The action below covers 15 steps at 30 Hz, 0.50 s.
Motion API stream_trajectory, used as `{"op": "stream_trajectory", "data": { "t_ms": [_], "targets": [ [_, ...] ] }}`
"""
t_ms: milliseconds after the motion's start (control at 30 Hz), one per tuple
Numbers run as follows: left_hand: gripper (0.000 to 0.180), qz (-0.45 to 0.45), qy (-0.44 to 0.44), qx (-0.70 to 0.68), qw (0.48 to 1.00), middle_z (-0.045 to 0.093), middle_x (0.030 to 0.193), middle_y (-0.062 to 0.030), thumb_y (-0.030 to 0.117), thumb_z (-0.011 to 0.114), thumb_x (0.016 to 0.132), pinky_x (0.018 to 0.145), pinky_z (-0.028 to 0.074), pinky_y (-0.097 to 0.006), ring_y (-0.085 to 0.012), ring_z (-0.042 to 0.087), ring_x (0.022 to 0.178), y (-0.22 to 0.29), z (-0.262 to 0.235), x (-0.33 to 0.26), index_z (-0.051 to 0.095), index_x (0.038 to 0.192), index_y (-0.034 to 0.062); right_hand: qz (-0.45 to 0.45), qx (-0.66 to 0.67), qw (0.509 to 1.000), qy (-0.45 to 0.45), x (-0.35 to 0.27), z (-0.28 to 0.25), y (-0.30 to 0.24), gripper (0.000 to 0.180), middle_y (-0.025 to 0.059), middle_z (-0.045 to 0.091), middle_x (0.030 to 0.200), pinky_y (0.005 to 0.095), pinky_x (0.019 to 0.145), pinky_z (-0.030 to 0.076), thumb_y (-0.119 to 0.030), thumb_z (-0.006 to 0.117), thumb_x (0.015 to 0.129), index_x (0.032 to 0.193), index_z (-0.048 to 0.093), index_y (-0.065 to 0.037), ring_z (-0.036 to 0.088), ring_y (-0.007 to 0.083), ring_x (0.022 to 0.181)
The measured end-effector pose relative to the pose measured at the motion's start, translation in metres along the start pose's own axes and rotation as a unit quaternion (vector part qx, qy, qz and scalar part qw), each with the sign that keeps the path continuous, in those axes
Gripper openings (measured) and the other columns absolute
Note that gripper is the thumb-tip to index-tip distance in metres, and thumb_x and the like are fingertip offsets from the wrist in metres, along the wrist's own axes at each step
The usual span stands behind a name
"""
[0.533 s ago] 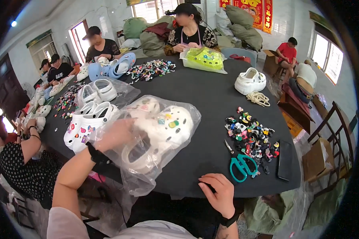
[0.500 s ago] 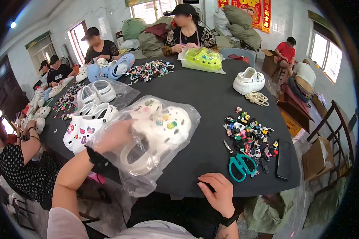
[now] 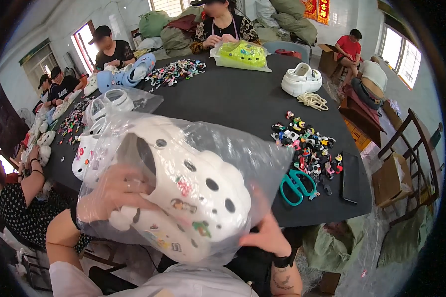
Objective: Manually attach decorative charms to plastic clogs in a manufacturing setting.
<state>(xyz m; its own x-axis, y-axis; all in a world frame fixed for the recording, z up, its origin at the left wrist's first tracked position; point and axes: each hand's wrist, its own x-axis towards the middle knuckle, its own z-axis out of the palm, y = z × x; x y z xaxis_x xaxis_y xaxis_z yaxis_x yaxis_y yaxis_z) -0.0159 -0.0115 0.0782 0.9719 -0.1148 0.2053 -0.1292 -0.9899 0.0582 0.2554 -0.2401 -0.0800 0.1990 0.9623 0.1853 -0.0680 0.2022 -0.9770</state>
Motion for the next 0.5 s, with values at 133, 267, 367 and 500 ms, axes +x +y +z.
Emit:
{"op": "stream_trajectory", "data": {
  "t_ms": [133,267,367,500],
  "targets": [
    [0.040,0.030,0.019,0.006,0.999,0.064,0.101,0.0021,0.020,0.061,0.070,0.080,0.050,-0.039,-0.0276,0.059,0.093,-0.004,-0.011,0.003,0.073,0.109,0.0245,-0.002,-0.151,0.988,-0.032,-0.016,0.020,-0.009,0.070,0.0132,0.054,0.134,0.0351,0.099,0.043,-0.015,0.082,0.076,0.135,0.048,-0.001,0.053,0.0253,0.121],
    [0.036,0.059,0.042,-0.036,0.997,0.064,0.097,-0.0010,0.023,0.059,0.072,0.080,0.051,-0.039,-0.0288,0.059,0.092,-0.014,-0.018,0.004,0.075,0.104,0.0207,-0.030,-0.152,0.984,0.093,-0.037,0.016,-0.026,0.015,0.0116,0.073,0.090,0.0277,0.068,0.054,-0.007,0.069,0.085,0.095,0.071,0.004,0.069,0.0178,0.075],
    [0.035,0.070,0.020,-0.024,0.997,0.064,0.092,-0.0035,0.025,0.060,0.072,0.084,0.050,-0.041,-0.0295,0.060,0.093,-0.021,-0.024,-0.002,0.076,0.102,0.0182,-0.050,-0.063,0.957,0.280,-0.077,-0.009,-0.022,0.014,0.0111,0.071,0.087,0.0263,0.062,0.052,-0.005,0.070,0.084,0.096,0.071,0.003,0.066,0.0155,0.069],
    [0.036,0.015,0.045,-0.020,0.999,0.065,0.089,-0.0045,0.021,0.062,0.070,0.089,0.048,-0.042,-0.0296,0.059,0.095,-0.024,-0.033,-0.008,0.076,0.104,0.0183,-0.111,-0.175,0.805,0.556,-0.163,-0.109,0.031,0.031,0.0090,0.068,0.087,0.0243,0.066,0.049,-0.005,0.070,0.084,0.114,0.065,0.003,0.062,0.0114,0.073]
  ]
}}
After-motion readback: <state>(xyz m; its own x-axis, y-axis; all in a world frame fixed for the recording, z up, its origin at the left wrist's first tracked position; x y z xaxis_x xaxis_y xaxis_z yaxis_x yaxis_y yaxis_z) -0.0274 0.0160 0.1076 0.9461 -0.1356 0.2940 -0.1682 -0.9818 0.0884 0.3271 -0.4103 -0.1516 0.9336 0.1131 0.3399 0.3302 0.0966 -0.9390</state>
